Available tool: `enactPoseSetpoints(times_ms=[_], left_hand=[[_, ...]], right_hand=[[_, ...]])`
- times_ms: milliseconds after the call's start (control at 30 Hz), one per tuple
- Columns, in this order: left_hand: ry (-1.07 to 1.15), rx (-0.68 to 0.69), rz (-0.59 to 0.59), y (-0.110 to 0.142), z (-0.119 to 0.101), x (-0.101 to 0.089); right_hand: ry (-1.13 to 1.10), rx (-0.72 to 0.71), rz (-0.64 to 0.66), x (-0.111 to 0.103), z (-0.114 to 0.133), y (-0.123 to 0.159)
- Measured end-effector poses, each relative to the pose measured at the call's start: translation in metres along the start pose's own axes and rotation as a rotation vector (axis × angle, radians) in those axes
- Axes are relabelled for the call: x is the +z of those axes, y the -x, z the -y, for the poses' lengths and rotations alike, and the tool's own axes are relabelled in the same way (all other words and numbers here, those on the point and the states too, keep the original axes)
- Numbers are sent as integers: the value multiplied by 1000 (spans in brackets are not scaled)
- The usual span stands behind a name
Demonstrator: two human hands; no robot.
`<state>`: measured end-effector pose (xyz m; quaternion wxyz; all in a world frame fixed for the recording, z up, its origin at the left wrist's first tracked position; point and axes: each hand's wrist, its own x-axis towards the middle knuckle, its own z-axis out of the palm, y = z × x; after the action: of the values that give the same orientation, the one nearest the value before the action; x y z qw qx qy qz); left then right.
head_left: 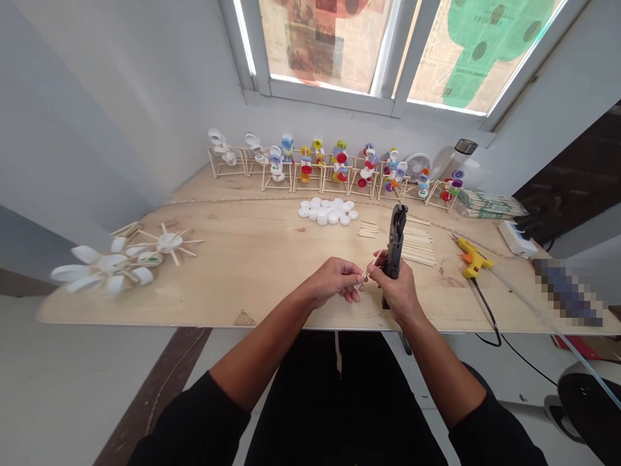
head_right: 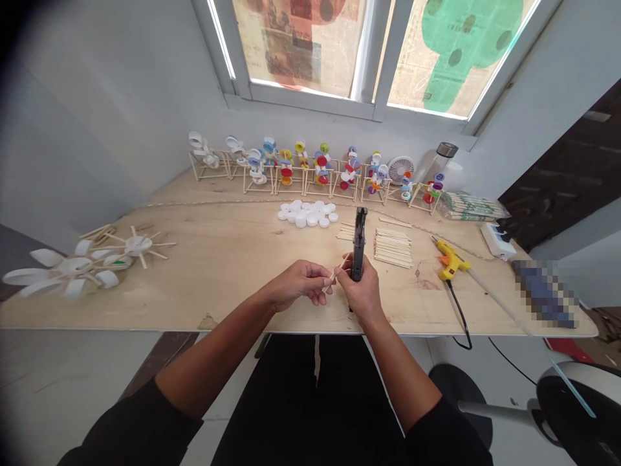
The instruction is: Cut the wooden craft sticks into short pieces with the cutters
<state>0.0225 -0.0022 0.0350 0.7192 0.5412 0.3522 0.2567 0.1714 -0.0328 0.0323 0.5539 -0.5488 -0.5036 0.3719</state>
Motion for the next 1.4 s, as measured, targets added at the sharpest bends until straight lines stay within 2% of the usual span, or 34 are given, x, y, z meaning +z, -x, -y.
enactPoseSetpoints(times_ms=[167, 300, 467, 600, 867, 1167, 1400], left_hand=[[-48, 37, -54, 11, -9, -9], [-143, 97, -74, 21, -20, -17], [-280, 123, -70, 37, -36, -14], [-375, 115, -35, 48, -46, -7], [-648, 76, 28, 58, -54, 6], [-1080, 205, 84, 47, -51, 19], [-1224, 233, 128, 40, -47, 19]], right_hand=[[-48, 81, 7, -15, 20, 18], [-93, 209, 102, -30, 31, 51], [-25, 363, 221, -27, 21, 95], [42, 383, 304, -20, 8, 113], [119, 320, 322, -19, -10, 123], [106, 349, 323, -17, -12, 127], [84, 373, 306, -14, -12, 125]])
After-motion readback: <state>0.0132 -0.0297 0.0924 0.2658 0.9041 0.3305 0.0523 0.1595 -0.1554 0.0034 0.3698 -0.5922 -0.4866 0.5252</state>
